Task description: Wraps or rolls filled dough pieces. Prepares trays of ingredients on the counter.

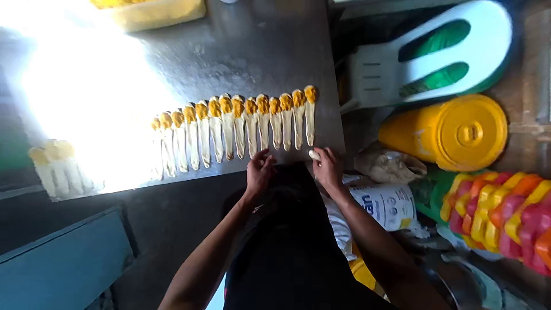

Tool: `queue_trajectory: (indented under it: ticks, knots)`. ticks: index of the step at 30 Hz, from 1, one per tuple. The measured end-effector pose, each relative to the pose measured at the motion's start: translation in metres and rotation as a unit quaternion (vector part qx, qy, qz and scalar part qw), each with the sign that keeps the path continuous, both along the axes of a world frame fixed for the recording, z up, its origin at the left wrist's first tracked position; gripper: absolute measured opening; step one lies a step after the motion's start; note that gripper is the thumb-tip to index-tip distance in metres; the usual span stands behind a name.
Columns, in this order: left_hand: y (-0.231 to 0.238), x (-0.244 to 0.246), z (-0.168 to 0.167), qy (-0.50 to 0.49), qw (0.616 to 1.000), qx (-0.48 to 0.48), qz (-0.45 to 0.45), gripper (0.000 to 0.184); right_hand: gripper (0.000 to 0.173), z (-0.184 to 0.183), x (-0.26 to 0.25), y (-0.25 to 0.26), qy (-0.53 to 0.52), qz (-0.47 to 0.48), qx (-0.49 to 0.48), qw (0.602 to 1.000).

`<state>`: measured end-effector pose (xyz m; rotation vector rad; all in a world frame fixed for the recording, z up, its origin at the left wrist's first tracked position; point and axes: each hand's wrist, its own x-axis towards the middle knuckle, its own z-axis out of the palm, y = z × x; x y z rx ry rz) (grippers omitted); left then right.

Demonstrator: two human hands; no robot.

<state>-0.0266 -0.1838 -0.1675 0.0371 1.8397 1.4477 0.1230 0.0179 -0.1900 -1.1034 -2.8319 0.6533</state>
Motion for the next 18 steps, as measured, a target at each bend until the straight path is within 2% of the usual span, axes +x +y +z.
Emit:
queue_trajectory:
  ticks: [3, 5, 6, 7, 9, 11, 13, 17, 18]
  knots:
    - [0.021, -0.019, 0.012, -0.1, 0.988, 0.113, 0.014, 0.05, 0.033, 0.035, -0.039, 0.003, 0.063, -0.03, -0.145, 0.987]
    - [0.041, -0.029, 0.019, -0.149, 0.97, 0.189, -0.013, 0.056, 0.043, 0.053, -0.06, 0.007, 0.123, 0.025, -0.231, 0.965]
    - [0.052, -0.034, 0.024, -0.177, 0.958, 0.223, -0.02, 0.054, 0.053, 0.06, -0.066, 0.011, 0.15, 0.058, -0.263, 0.951]
    - [0.062, -0.041, 0.03, -0.202, 0.946, 0.253, -0.02, 0.05, 0.06, 0.067, -0.072, 0.015, 0.179, 0.08, -0.273, 0.942]
    - [0.082, -0.07, 0.045, -0.208, 0.944, 0.257, 0.007, 0.042, 0.057, 0.078, -0.078, 0.028, 0.231, 0.081, -0.248, 0.937]
    - [0.094, -0.119, 0.062, -0.129, 0.97, 0.205, 0.012, 0.039, 0.046, 0.081, -0.072, 0.051, 0.242, 0.051, -0.211, 0.946]
    - [0.103, -0.188, 0.072, -0.019, 0.984, 0.176, 0.037, 0.038, 0.04, 0.074, -0.059, 0.076, 0.228, 0.02, -0.202, 0.952]
    - [0.115, -0.359, 0.081, 0.169, 0.953, 0.184, 0.171, 0.031, 0.038, 0.06, -0.043, 0.123, 0.151, -0.017, -0.225, 0.962]
    - [0.116, -0.396, 0.087, 0.221, 0.941, 0.156, 0.203, 0.031, 0.038, 0.06, -0.045, 0.132, 0.134, -0.013, -0.227, 0.964]
